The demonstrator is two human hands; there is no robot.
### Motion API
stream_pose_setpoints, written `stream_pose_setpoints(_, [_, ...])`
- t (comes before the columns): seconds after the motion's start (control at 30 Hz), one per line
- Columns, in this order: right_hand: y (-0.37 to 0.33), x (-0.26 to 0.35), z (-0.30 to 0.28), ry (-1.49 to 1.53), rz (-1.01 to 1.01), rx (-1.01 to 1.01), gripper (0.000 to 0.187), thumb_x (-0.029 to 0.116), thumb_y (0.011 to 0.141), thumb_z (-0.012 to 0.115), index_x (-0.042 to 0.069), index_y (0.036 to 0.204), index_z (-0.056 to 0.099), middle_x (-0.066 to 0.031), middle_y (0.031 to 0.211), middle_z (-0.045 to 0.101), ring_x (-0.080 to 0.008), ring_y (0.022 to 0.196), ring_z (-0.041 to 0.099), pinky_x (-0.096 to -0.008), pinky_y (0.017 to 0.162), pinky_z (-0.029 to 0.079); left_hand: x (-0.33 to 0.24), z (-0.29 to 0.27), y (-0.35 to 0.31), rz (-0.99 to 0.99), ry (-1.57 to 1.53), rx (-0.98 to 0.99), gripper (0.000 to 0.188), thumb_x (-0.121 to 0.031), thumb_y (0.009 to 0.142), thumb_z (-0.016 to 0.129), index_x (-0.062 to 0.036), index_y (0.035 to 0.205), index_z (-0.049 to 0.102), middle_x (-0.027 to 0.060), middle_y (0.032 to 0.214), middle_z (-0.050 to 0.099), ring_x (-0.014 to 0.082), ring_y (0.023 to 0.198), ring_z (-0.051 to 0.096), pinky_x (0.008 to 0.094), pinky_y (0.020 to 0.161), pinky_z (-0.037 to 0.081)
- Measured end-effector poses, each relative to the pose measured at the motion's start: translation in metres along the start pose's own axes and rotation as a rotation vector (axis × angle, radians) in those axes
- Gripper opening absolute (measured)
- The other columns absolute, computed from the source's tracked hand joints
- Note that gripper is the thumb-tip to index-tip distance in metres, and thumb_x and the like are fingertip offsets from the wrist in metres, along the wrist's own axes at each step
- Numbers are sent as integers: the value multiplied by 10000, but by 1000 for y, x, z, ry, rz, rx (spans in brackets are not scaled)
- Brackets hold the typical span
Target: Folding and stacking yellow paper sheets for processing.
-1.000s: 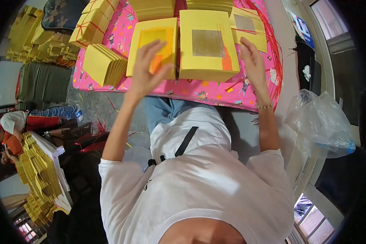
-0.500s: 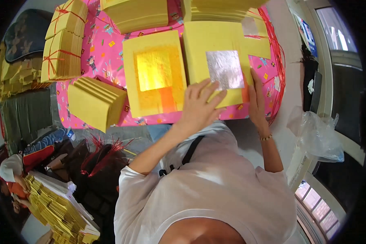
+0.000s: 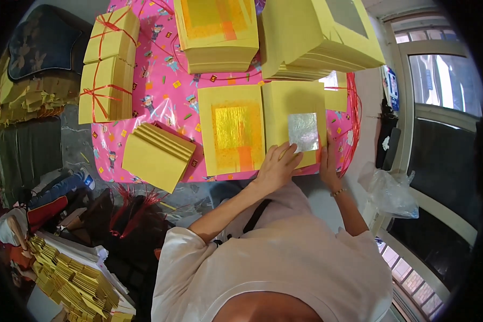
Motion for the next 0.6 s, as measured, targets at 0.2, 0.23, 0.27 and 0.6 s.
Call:
stream_pose_setpoints(0.2, [1,-4,-1,100,69,26,457,145,983,254,-62,1390,218,-224,1409,315,-306,1320,297,-367,1081,232,-5,0,0,-5,32,66,494,-235,704,699,-118,1166,570,90,1275,459,277,1208,363,456,959,332])
stream_pose_setpoints(0.23, [2,-1,-2,95,11,-8,454,147,983,255,-58,1387,228,-221,1396,333,-304,1304,320,-366,1073,245,-4,0,0,-1,52,83,451,-230,727,681,-104,1147,577,95,1268,459,273,1210,360,441,973,326])
stream_pose_setpoints(0.27, [1,1,-2,89,-48,-42,450,149,983,256,-54,1384,238,-218,1384,351,-303,1289,344,-365,1065,258,-3,2,1,7,55,81,451,-230,727,681,-104,1147,577,95,1268,459,273,1210,360,441,973,326])
stream_pose_setpoints(0.6, [-7,-20,3,390,60,-76,447,218,997,304,-57,1348,334,-182,1349,416,-264,1263,378,-331,1058,263,-5,-4,-2,18,86,-9,463,-321,722,712,-147,1139,609,86,1238,503,324,1169,415,440,946,331])
Point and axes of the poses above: each hand's wrist, its own y-axis towards the middle knuckle, its own z-axis out of the palm, x = y × z, the point moved 5 cm from there along y, towards the middle knuckle
